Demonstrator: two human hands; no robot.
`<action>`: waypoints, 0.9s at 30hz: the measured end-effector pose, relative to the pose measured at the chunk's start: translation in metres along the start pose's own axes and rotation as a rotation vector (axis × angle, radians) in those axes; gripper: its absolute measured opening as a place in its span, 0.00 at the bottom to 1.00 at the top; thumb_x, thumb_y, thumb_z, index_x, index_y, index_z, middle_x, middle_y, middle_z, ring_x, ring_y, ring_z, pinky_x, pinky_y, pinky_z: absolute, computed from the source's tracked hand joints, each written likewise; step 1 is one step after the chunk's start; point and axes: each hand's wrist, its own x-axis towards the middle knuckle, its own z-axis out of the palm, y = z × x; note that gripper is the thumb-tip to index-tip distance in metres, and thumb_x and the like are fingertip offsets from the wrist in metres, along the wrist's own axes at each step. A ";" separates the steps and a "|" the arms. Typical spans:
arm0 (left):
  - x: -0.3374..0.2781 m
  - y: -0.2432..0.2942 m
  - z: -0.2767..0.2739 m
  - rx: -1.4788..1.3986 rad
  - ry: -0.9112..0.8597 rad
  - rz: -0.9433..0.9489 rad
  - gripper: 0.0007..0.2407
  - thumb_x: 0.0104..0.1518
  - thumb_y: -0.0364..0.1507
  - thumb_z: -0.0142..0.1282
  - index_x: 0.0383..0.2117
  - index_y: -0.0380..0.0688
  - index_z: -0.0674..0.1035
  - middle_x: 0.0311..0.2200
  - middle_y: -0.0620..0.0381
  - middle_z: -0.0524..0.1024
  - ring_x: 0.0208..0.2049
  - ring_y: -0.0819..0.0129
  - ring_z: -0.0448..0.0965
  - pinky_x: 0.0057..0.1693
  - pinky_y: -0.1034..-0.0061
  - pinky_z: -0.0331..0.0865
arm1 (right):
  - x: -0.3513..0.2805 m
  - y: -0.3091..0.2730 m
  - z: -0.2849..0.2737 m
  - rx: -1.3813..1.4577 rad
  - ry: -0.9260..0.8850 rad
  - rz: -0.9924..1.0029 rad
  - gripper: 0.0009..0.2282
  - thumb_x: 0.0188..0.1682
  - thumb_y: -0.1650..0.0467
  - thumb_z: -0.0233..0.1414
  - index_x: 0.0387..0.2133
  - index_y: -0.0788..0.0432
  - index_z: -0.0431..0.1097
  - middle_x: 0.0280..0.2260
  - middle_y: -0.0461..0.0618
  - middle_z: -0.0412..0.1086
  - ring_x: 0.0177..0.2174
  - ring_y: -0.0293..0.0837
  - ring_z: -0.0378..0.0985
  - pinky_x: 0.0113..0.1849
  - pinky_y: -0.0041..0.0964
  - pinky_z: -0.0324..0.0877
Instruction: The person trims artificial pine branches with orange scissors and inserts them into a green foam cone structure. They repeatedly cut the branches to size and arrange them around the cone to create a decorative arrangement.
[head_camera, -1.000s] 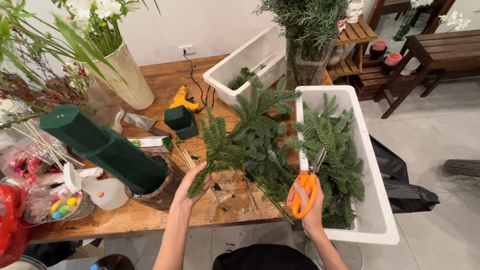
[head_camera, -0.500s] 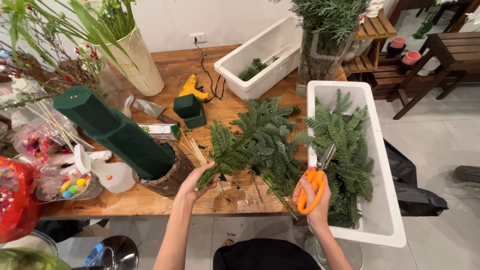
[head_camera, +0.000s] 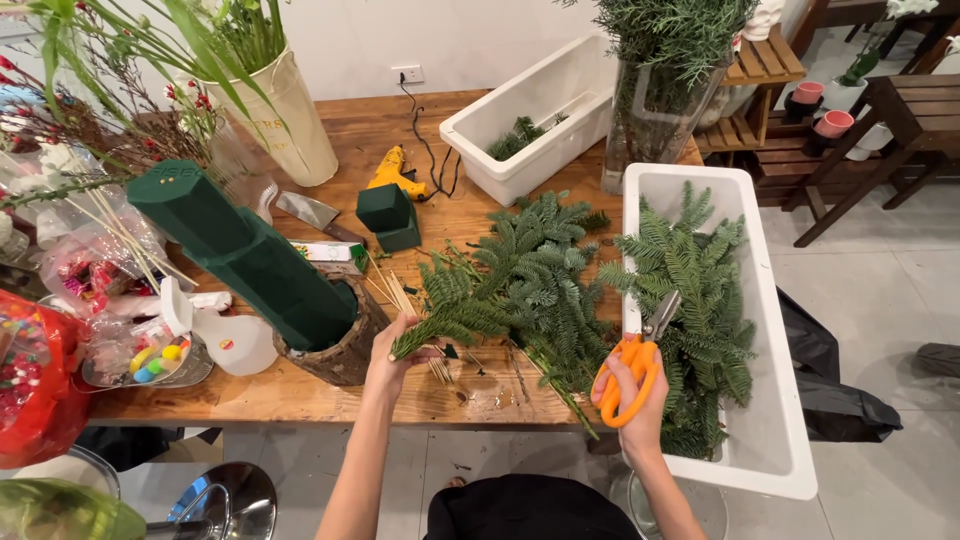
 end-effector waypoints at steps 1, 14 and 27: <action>-0.004 -0.002 0.001 -0.002 0.002 0.002 0.18 0.65 0.42 0.43 0.44 0.37 0.75 0.31 0.36 0.81 0.20 0.56 0.80 0.30 0.76 0.69 | 0.001 0.002 -0.001 0.000 -0.003 0.000 0.11 0.48 0.75 0.51 0.42 0.61 0.58 0.16 0.54 0.61 0.12 0.44 0.63 0.17 0.34 0.65; -0.017 0.003 0.038 0.112 0.158 0.520 0.10 0.55 0.34 0.62 0.39 0.43 0.81 0.23 0.54 0.78 0.18 0.73 0.77 0.27 0.81 0.72 | -0.001 0.003 0.000 0.017 -0.017 -0.012 0.13 0.49 0.75 0.50 0.45 0.61 0.57 0.20 0.54 0.60 0.13 0.43 0.63 0.17 0.34 0.64; -0.111 0.140 -0.054 0.509 0.253 0.918 0.09 0.61 0.34 0.58 0.37 0.41 0.81 0.27 0.55 0.80 0.20 0.72 0.80 0.25 0.87 0.72 | -0.001 0.004 -0.003 0.007 -0.009 -0.002 0.13 0.50 0.75 0.50 0.47 0.61 0.58 0.16 0.54 0.59 0.13 0.44 0.62 0.19 0.37 0.64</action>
